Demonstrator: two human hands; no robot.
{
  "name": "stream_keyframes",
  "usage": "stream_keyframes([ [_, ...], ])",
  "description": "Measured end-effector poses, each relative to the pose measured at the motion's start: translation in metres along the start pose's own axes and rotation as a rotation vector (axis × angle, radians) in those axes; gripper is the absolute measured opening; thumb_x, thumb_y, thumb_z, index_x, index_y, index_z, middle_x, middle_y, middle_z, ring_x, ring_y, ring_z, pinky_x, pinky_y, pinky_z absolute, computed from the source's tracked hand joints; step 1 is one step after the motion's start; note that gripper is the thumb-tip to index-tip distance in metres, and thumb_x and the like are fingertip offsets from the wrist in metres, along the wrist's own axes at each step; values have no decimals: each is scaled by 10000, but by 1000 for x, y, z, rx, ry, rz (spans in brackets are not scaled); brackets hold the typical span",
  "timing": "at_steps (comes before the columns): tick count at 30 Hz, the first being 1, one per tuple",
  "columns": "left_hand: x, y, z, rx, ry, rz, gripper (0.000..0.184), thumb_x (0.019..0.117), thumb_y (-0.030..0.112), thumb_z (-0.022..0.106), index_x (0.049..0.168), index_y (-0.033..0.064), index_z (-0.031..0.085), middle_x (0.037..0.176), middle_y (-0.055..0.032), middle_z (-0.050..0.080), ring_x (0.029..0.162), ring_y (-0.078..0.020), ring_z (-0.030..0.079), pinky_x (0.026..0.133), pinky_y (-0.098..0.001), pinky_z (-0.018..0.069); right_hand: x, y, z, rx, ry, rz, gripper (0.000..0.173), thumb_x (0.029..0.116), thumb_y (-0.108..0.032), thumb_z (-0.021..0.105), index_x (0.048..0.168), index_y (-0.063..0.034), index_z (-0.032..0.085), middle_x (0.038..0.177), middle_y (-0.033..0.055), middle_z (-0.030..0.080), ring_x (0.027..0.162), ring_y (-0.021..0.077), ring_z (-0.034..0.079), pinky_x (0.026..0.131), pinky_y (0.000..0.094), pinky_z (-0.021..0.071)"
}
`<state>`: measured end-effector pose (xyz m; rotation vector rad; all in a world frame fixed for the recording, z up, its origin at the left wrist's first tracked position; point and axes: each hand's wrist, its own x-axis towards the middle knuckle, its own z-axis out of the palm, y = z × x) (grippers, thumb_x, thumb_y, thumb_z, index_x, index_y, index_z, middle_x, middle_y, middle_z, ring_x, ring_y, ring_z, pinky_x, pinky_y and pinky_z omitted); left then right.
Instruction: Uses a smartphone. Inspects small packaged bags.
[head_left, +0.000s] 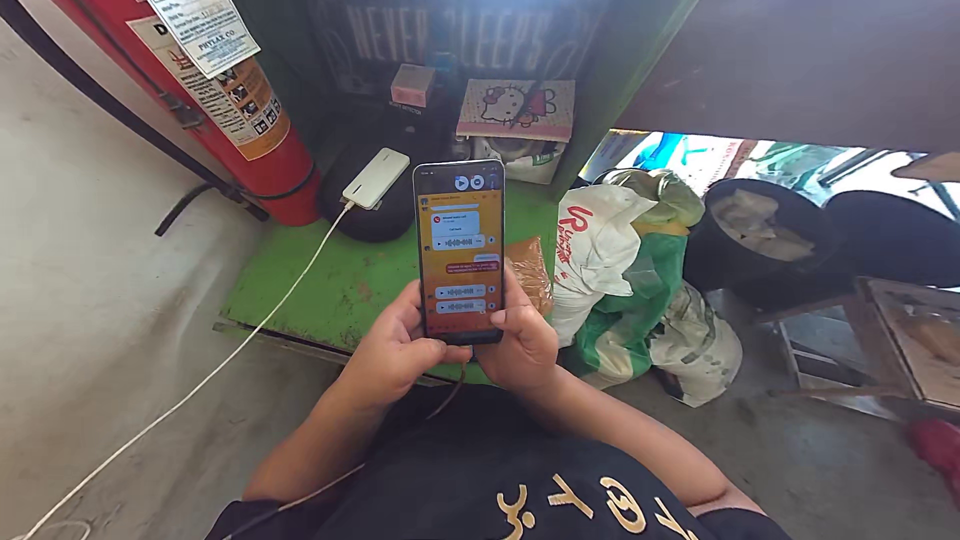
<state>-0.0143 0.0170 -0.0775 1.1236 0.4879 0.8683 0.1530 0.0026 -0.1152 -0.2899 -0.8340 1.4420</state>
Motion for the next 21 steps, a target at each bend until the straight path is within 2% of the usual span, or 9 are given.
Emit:
stream_keyframes([
  [9, 2, -3, -1, 0, -24, 4, 526, 872, -60, 549, 1372, 85, 473, 1230, -108, 688, 1068, -211, 718, 880, -382, 629, 0, 2, -5, 19, 4, -17, 456, 906, -180, 548, 1358, -232, 563, 1185, 1, 693, 1094, 130, 670, 949, 367, 560],
  [13, 3, -4, -1, 2, -20, -1, 525, 873, -63, 547, 1375, 61, 455, 1235, -118, 682, 1071, -220, 716, 883, -389, 627, 1, 3, -4, -15, 38, -9, 452, 911, -164, 548, 1358, -223, 562, 1168, 11, 706, 1071, 131, 684, 946, 373, 568],
  [21, 3, -9, 2, 17, -27, 28, 519, 870, -88, 545, 1367, 23, 443, 1250, -118, 676, 1099, -225, 707, 896, -405, 624, 0, 3, -3, -63, 140, -7, 336, 932, -125, 575, 1264, -157, 619, 1081, 36, 735, 998, 131, 712, 908, 361, 591],
])
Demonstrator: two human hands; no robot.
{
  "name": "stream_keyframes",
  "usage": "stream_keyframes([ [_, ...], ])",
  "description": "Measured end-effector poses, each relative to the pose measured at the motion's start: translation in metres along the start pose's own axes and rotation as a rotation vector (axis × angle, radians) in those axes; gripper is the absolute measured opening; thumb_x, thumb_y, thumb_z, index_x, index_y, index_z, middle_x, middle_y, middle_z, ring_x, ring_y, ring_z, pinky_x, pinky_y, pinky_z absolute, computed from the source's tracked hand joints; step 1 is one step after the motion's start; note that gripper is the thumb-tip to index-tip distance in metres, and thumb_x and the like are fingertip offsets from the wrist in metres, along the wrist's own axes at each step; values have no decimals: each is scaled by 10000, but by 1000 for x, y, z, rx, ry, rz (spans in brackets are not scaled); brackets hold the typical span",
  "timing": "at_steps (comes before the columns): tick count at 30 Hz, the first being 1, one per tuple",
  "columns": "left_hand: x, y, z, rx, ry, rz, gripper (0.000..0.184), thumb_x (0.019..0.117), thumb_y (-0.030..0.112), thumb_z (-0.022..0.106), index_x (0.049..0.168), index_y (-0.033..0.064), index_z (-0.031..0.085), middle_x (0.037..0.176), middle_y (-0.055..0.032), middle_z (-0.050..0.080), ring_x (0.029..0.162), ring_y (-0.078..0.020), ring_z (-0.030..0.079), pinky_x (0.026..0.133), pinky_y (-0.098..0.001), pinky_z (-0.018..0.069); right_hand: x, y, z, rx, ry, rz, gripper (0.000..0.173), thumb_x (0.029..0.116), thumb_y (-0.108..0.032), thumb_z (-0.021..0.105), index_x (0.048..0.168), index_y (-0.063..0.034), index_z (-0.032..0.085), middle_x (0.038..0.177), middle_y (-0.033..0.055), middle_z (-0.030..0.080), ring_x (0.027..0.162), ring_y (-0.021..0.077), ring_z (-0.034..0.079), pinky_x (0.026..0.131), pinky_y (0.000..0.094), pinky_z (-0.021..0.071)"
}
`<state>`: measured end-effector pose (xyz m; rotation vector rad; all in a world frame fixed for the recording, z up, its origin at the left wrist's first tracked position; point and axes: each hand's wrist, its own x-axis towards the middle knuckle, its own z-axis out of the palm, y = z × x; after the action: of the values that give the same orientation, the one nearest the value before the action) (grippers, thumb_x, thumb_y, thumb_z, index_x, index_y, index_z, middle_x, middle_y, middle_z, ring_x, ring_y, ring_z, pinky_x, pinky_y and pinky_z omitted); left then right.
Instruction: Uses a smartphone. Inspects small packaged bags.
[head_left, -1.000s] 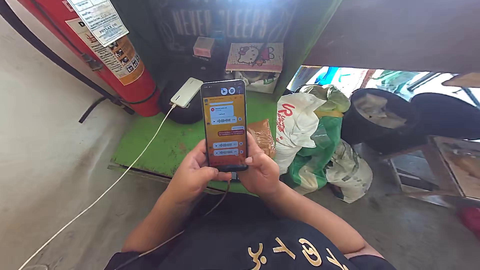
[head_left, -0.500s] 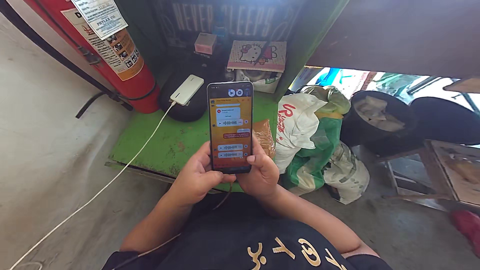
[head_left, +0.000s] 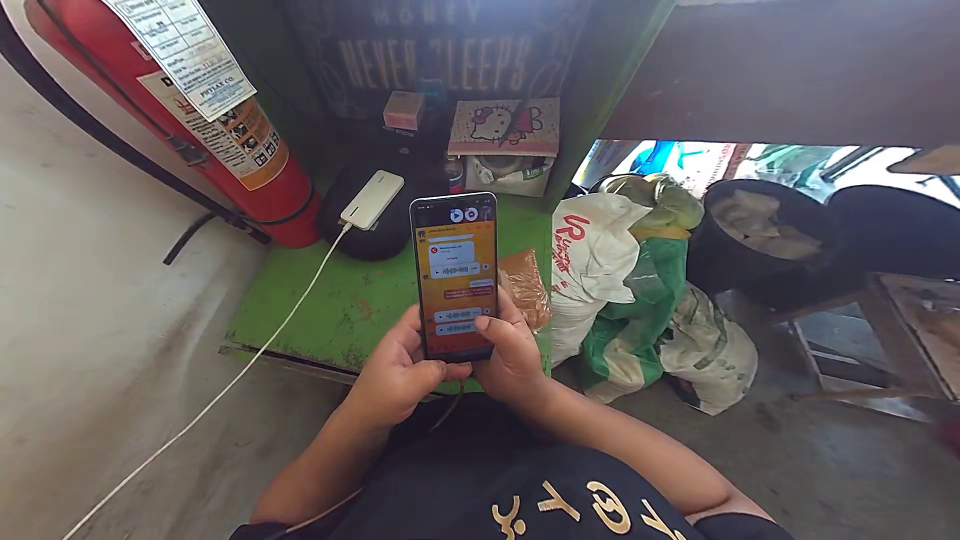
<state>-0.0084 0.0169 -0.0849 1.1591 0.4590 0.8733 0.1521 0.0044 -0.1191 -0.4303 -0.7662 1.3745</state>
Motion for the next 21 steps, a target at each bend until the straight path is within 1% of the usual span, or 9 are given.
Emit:
stream_keyframes([
  [3, -1, 0, 0, -1, 3, 2, 523, 869, -90, 541, 1369, 26, 445, 1249, -117, 675, 1099, -224, 706, 895, -405, 625, 0, 0, 1, -24, 1, -1, 320, 937, -115, 561, 1247, -149, 629, 1073, 33, 736, 995, 124, 711, 906, 355, 590],
  [8, -3, 3, -1, 25, 15, -2, 521, 875, -81, 523, 1379, 25, 439, 1261, -120, 671, 1108, -229, 703, 899, -409, 624, 2, 2, -1, -22, -32, -1, 323, 936, -161, 585, 1254, -157, 642, 1086, 31, 735, 1009, 125, 707, 913, 358, 586],
  [10, -4, 3, -1, 25, 23, -9, 526, 873, -82, 518, 1382, 23, 438, 1265, -126, 667, 1110, -235, 702, 896, -412, 625, 1, 3, -2, -22, -39, 4, 326, 927, -156, 582, 1247, -162, 644, 1085, 30, 735, 1010, 123, 706, 911, 356, 586],
  [16, -6, 1, -3, 6, 37, -24, 521, 884, -82, 517, 1389, 20, 436, 1254, -139, 669, 1094, -237, 707, 893, -404, 626, 0, 5, -4, -2, -57, 9, 363, 903, -152, 522, 1246, -157, 640, 1084, 27, 727, 1020, 122, 695, 915, 362, 576],
  [21, -6, 1, -4, 18, 30, -21, 517, 887, -80, 517, 1386, 33, 442, 1258, -125, 670, 1097, -225, 707, 891, -395, 627, -1, 8, -5, -12, -67, 2, 372, 902, -137, 498, 1242, -177, 644, 1082, 12, 727, 1015, 112, 694, 907, 351, 577],
])
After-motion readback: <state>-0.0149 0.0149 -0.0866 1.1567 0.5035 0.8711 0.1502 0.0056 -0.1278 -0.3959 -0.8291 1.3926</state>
